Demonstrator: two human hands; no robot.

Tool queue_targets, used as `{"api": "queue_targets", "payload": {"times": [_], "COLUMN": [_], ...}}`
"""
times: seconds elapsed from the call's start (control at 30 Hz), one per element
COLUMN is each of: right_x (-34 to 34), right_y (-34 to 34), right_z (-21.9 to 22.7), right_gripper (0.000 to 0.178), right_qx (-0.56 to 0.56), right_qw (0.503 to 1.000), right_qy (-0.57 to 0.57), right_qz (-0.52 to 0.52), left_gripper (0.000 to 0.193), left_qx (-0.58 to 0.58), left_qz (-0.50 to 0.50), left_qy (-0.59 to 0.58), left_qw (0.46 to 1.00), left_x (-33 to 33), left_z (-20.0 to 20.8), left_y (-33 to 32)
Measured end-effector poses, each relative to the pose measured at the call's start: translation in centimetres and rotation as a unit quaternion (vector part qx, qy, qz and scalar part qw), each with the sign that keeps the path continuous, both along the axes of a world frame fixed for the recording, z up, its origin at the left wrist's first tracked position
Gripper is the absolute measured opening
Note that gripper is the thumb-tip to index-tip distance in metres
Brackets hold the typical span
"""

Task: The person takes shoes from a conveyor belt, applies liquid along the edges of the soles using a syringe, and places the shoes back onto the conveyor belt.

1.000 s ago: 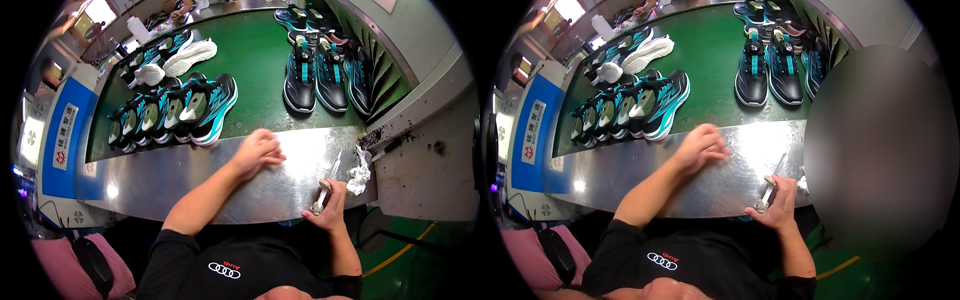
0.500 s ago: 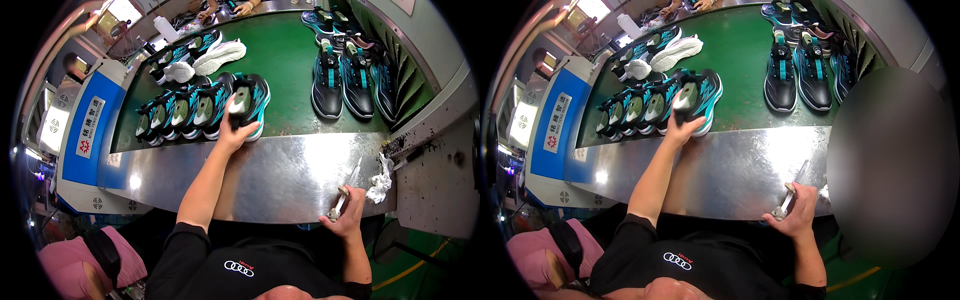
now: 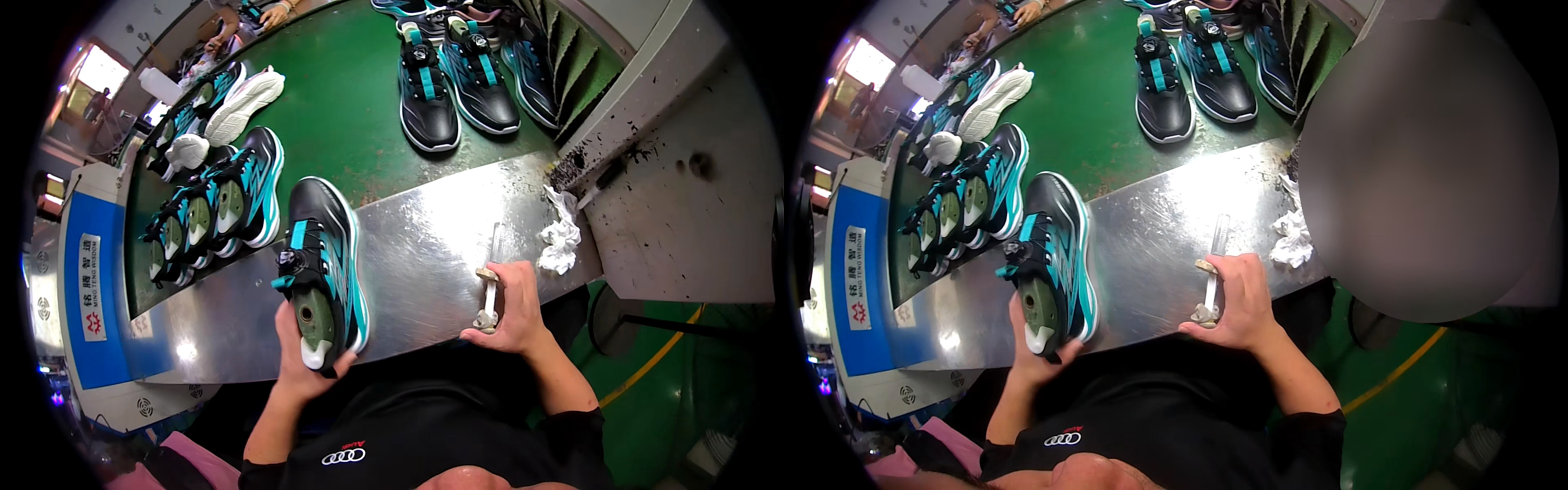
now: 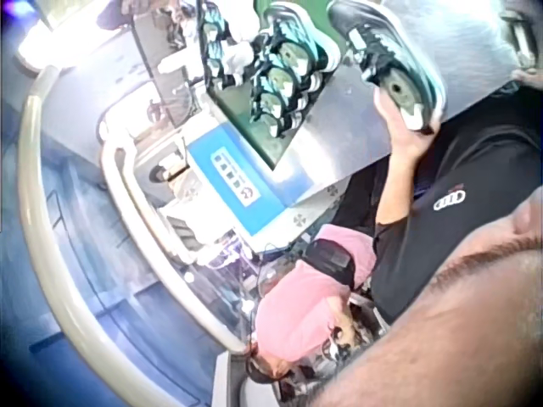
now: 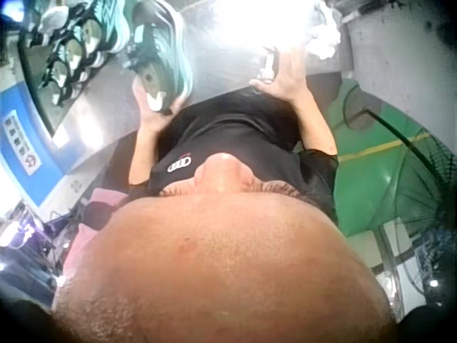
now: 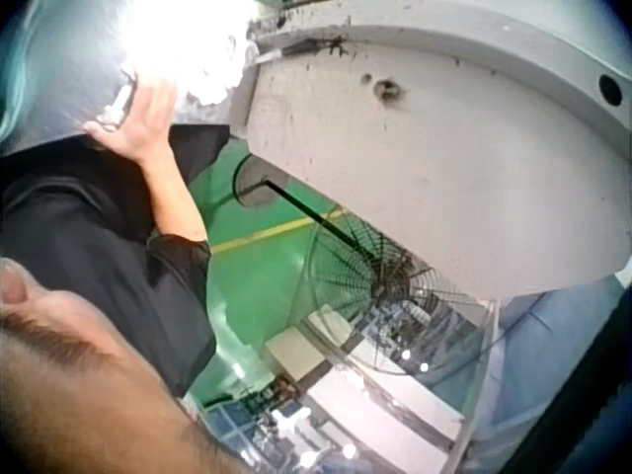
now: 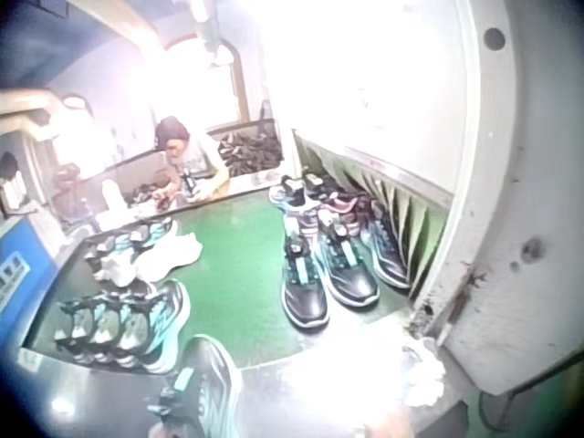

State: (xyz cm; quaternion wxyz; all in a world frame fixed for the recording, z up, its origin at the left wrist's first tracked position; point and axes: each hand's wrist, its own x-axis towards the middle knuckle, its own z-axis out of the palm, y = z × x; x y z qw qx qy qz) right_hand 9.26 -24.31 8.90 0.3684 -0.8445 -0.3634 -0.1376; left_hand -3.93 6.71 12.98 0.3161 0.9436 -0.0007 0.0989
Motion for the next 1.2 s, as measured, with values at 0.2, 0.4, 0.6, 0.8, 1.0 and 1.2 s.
{"api": "queue_targets", "payload": {"times": [0.2,0.4,0.6,0.8,1.0,1.2], "right_x": [-2.0,-4.1,-5.3,-5.1,-2.9,-2.6], "right_y": [-1.5,-1.7,-2.6,0.7,6.3,11.7], "right_z": [0.5,0.9,2.4,7.1,10.8,14.2], "right_gripper": [0.09,0.104,0.106,0.108,0.111,0.104], "right_qx": [0.072,0.215,0.146,0.339,0.433,0.419], "right_qw": [0.979,0.905,0.9,0.788,0.643,0.626], "right_qy": [0.189,0.364,0.405,0.496,0.511,0.499], "right_qz": [0.032,0.035,0.067,0.135,0.372,0.428], "left_gripper": [0.084,0.037,0.042,0.059,0.062,0.068], "left_qx": [-0.513,-0.367,-0.547,-0.686,-0.735,-0.667], "left_qz": [0.053,0.129,0.063,-0.117,-0.102,-0.14], "left_qy": [0.012,0.253,0.092,-0.059,-0.039,-0.09], "left_qw": [0.857,0.886,0.829,0.716,0.669,0.726], "left_x": [4.1,14.0,14.2,10.0,7.3,6.7], "left_z": [-1.2,-2.3,-0.2,3.0,1.3,0.0], "left_y": [4.9,10.6,6.1,4.5,5.6,5.7]}}
